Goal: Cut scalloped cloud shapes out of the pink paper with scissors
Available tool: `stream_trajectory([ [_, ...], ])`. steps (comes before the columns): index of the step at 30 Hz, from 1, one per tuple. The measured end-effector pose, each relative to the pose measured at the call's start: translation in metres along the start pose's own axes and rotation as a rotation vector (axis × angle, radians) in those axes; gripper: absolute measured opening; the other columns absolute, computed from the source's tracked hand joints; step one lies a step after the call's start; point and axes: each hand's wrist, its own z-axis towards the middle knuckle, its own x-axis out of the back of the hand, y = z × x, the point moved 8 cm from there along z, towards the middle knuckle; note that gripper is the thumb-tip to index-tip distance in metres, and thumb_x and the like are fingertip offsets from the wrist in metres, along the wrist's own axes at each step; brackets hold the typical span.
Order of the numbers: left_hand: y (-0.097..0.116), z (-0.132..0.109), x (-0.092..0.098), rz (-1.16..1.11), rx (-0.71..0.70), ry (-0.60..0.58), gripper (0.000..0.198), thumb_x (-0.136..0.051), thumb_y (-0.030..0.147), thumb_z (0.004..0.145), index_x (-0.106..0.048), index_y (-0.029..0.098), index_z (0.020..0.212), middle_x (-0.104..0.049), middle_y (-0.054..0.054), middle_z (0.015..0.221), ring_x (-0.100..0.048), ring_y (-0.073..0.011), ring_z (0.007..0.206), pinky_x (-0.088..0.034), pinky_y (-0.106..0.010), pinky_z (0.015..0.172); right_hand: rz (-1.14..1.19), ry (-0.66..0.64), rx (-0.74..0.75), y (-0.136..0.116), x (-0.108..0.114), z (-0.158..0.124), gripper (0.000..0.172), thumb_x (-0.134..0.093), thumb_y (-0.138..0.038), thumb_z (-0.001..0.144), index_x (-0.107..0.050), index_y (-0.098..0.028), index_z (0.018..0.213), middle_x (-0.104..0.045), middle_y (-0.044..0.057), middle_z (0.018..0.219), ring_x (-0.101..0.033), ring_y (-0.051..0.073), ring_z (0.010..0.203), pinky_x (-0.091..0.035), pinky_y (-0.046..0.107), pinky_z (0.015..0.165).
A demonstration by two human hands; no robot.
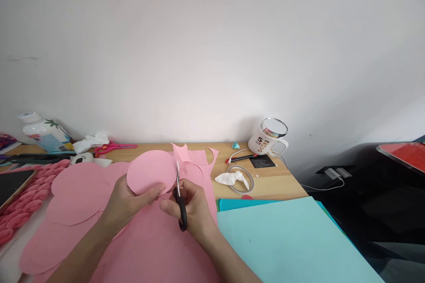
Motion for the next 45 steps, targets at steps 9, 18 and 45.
stream_trajectory([
  [9, 0.001, 0.0, 0.0, -0.028, -0.015, -0.007, 0.028, -0.07, 0.037, 0.061, -0.063, 0.016, 0.078, -0.068, -0.004, 0.067, -0.063, -0.0206, 0.061, -0.05, -0.025, 0.045, -0.002, 0.002, 0.009, 0.001, 0.001, 0.0, 0.034, -0.074, -0.043, 0.062, -0.053, -0.018, 0.071, -0.044, -0.006, 0.051, -0.038, 0.01, 0.048, -0.029, 0.022, 0.046],
  [18, 0.004, -0.001, 0.0, -0.063, -0.017, 0.013, 0.023, -0.069, 0.033, 0.06, -0.059, 0.016, 0.074, -0.059, 0.001, 0.056, -0.055, -0.0149, 0.05, -0.044, -0.022, 0.041, 0.012, 0.017, -0.013, 0.005, 0.002, -0.001, 0.03, -0.072, -0.041, 0.064, -0.055, -0.018, 0.073, -0.049, -0.006, 0.051, -0.045, 0.009, 0.045, -0.037, 0.022, 0.046],
  [45, 0.004, 0.0, -0.003, -0.083, 0.015, -0.051, 0.021, -0.07, 0.023, 0.061, -0.059, 0.017, 0.077, -0.057, 0.004, 0.054, -0.052, -0.0124, 0.048, -0.045, -0.023, 0.043, 0.026, -0.01, -0.011, 0.001, 0.0, 0.0, 0.032, -0.075, -0.035, 0.063, -0.05, -0.017, 0.069, -0.04, -0.007, 0.053, -0.027, 0.006, 0.047, -0.02, 0.02, 0.044],
])
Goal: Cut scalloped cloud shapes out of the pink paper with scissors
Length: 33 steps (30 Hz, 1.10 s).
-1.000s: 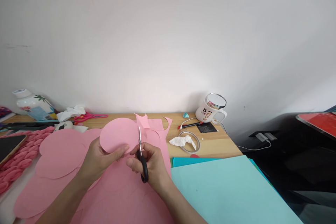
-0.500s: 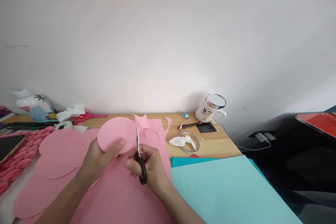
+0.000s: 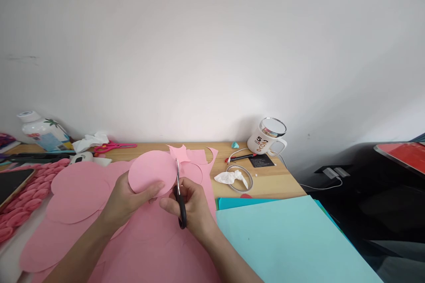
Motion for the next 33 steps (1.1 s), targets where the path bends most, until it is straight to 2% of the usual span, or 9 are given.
stream_trajectory([
  [4, -0.0025, 0.0014, 0.0026, 0.016, -0.007, 0.012, 0.019, -0.071, 0.025, 0.061, -0.055, 0.017, 0.07, -0.058, 0.003, 0.058, -0.053, -0.0122, 0.05, -0.044, -0.022, 0.042, -0.038, 0.009, 0.017, -0.0007, 0.0003, 0.0006, 0.032, -0.074, -0.038, 0.064, -0.05, -0.017, 0.068, -0.041, -0.006, 0.054, -0.031, 0.008, 0.049, -0.023, 0.021, 0.045],
  [13, 0.004, -0.0017, 0.0049, -0.04, -0.054, 0.091, 0.022, -0.069, 0.031, 0.062, -0.054, 0.016, 0.07, -0.063, -0.001, 0.071, -0.057, -0.014, 0.058, -0.042, -0.021, 0.042, -0.07, 0.017, 0.019, -0.0008, 0.0012, 0.0005, 0.029, -0.068, -0.042, 0.067, -0.054, -0.017, 0.074, -0.043, -0.006, 0.051, -0.04, 0.009, 0.048, -0.031, 0.022, 0.047],
  [19, 0.0009, -0.0001, 0.0058, -0.056, -0.067, 0.081, 0.025, -0.069, 0.033, 0.063, -0.054, 0.017, 0.074, -0.06, 0.0, 0.069, -0.054, -0.0131, 0.055, -0.042, -0.023, 0.043, -0.04, 0.037, -0.023, 0.0012, 0.0017, -0.0005, 0.029, -0.07, -0.039, 0.064, -0.053, -0.017, 0.071, -0.049, -0.005, 0.05, -0.045, 0.009, 0.046, -0.037, 0.022, 0.047],
  [25, -0.0012, 0.0019, 0.0085, -0.075, -0.102, 0.069, 0.025, -0.069, 0.032, 0.065, -0.053, 0.017, 0.078, -0.053, 0.004, 0.064, -0.049, -0.0102, 0.05, -0.043, -0.023, 0.043, -0.038, 0.033, -0.025, 0.0045, 0.0023, -0.0001, 0.028, -0.07, -0.038, 0.065, -0.054, -0.016, 0.071, -0.05, -0.006, 0.051, -0.046, 0.008, 0.045, -0.037, 0.021, 0.046],
  [33, 0.0017, 0.0024, 0.0085, -0.095, -0.12, 0.079, 0.025, -0.068, 0.032, 0.067, -0.054, 0.017, 0.081, -0.055, 0.002, 0.067, -0.049, -0.0102, 0.051, -0.044, -0.022, 0.043, -0.037, 0.032, -0.027, 0.0028, 0.0014, -0.001, 0.032, -0.07, -0.044, 0.064, -0.053, -0.017, 0.067, -0.047, -0.007, 0.046, -0.046, 0.009, 0.042, -0.037, 0.022, 0.044],
])
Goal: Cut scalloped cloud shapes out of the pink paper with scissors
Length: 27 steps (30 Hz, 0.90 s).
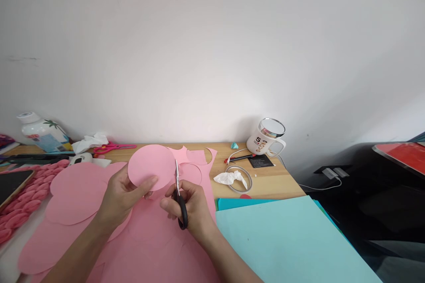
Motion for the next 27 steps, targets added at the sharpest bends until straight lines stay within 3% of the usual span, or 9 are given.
stream_trajectory([
  [10, 0.0015, -0.0006, -0.0003, -0.075, -0.002, -0.003, 0.024, -0.067, 0.031, 0.069, -0.055, 0.018, 0.086, -0.05, 0.005, 0.061, -0.045, -0.0086, 0.047, -0.039, -0.022, 0.042, 0.014, -0.002, -0.019, 0.0023, 0.0003, -0.0006, 0.03, -0.074, -0.039, 0.062, -0.054, -0.016, 0.064, -0.047, -0.006, 0.043, -0.047, 0.01, 0.041, -0.035, 0.022, 0.044],
  [18, 0.0092, 0.0002, -0.0003, 0.016, -0.042, -0.022, 0.033, -0.067, 0.032, 0.067, -0.058, 0.017, 0.094, -0.061, -0.002, 0.08, -0.058, -0.0169, 0.07, -0.043, -0.021, 0.048, 0.024, 0.012, -0.02, 0.0014, 0.0011, 0.001, 0.029, -0.072, -0.039, 0.062, -0.055, -0.017, 0.07, -0.05, -0.006, 0.05, -0.046, 0.009, 0.044, -0.036, 0.022, 0.046],
  [27, 0.0043, 0.001, 0.0002, 0.008, -0.049, -0.045, 0.039, -0.066, 0.032, 0.069, -0.057, 0.017, 0.103, -0.063, -0.005, 0.088, -0.06, -0.0199, 0.078, -0.048, -0.023, 0.052, 0.007, 0.015, -0.005, 0.0026, 0.0013, 0.0014, 0.03, -0.07, -0.042, 0.063, -0.054, -0.018, 0.067, -0.048, -0.007, 0.047, -0.046, 0.009, 0.042, -0.037, 0.022, 0.044],
])
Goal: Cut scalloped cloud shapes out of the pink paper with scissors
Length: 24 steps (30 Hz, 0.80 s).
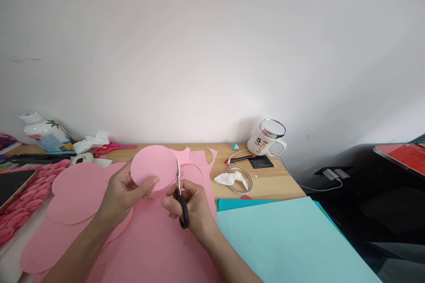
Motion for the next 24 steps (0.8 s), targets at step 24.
stream_trajectory([
  [24, 0.003, -0.002, -0.012, -0.031, 0.065, -0.064, 0.052, -0.066, 0.037, 0.066, -0.056, 0.02, 0.114, -0.063, -0.009, 0.105, -0.06, -0.0195, 0.074, -0.047, -0.02, 0.045, -0.057, 0.28, 0.127, -0.019, 0.021, -0.005, 0.026, -0.071, -0.035, 0.068, -0.051, -0.02, 0.071, -0.049, -0.004, 0.058, -0.049, 0.013, 0.058, -0.037, 0.024, 0.053],
])
